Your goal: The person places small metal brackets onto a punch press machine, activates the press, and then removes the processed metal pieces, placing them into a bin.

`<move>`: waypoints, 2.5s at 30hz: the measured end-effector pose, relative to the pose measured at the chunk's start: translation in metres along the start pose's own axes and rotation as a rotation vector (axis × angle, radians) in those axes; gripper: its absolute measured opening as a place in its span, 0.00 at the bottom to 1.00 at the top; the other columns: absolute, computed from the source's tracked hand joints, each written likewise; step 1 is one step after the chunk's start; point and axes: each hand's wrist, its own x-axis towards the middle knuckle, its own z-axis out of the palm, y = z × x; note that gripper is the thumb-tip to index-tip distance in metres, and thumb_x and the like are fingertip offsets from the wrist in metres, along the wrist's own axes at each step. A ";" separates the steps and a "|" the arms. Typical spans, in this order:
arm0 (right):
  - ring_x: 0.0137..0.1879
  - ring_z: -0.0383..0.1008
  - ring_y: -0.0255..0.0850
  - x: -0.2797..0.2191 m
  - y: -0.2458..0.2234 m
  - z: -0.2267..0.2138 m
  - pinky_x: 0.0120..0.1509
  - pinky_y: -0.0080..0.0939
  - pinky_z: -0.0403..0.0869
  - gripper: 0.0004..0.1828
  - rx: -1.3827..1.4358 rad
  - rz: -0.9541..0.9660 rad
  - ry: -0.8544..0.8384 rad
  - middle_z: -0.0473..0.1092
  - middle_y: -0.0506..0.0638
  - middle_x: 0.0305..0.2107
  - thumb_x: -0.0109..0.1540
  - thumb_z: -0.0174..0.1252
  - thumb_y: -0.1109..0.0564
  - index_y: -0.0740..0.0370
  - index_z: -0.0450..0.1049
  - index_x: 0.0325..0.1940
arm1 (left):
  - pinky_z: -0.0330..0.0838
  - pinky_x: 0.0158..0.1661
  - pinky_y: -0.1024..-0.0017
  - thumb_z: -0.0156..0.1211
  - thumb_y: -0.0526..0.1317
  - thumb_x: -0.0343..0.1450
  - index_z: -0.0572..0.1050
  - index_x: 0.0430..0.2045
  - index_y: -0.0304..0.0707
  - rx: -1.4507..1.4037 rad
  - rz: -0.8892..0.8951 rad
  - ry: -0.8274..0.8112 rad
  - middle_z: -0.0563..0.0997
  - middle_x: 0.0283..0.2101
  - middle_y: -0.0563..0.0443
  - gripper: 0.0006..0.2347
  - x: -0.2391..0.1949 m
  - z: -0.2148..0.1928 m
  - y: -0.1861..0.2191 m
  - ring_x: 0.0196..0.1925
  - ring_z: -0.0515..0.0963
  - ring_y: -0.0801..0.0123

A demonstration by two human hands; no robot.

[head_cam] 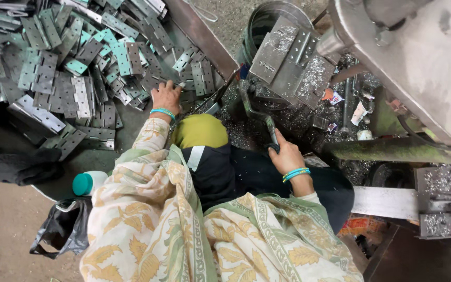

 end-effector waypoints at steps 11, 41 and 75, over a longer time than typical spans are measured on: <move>0.53 0.76 0.65 -0.005 -0.001 -0.003 0.58 0.61 0.74 0.40 -0.024 0.059 -0.016 0.75 0.66 0.48 0.60 0.59 0.48 0.48 0.56 0.77 | 0.73 0.49 0.46 0.62 0.32 0.64 0.73 0.59 0.53 -0.129 -0.005 0.018 0.74 0.55 0.39 0.26 -0.009 0.006 0.001 0.55 0.76 0.43; 0.53 0.75 0.65 -0.007 0.006 0.002 0.56 0.62 0.75 0.43 0.016 0.056 -0.010 0.74 0.66 0.48 0.58 0.61 0.50 0.52 0.55 0.76 | 0.50 0.72 0.47 0.52 0.41 0.75 0.78 0.51 0.36 0.097 0.593 0.110 0.73 0.54 0.42 0.14 0.045 -0.113 0.301 0.59 0.72 0.53; 0.48 0.77 0.65 -0.015 0.021 0.079 0.54 0.61 0.76 0.47 0.016 0.171 0.040 0.73 0.65 0.49 0.62 0.60 0.51 0.48 0.45 0.81 | 0.48 0.63 0.29 0.50 0.42 0.72 0.81 0.47 0.38 0.075 0.444 0.232 0.75 0.59 0.49 0.15 0.073 -0.114 0.302 0.68 0.61 0.45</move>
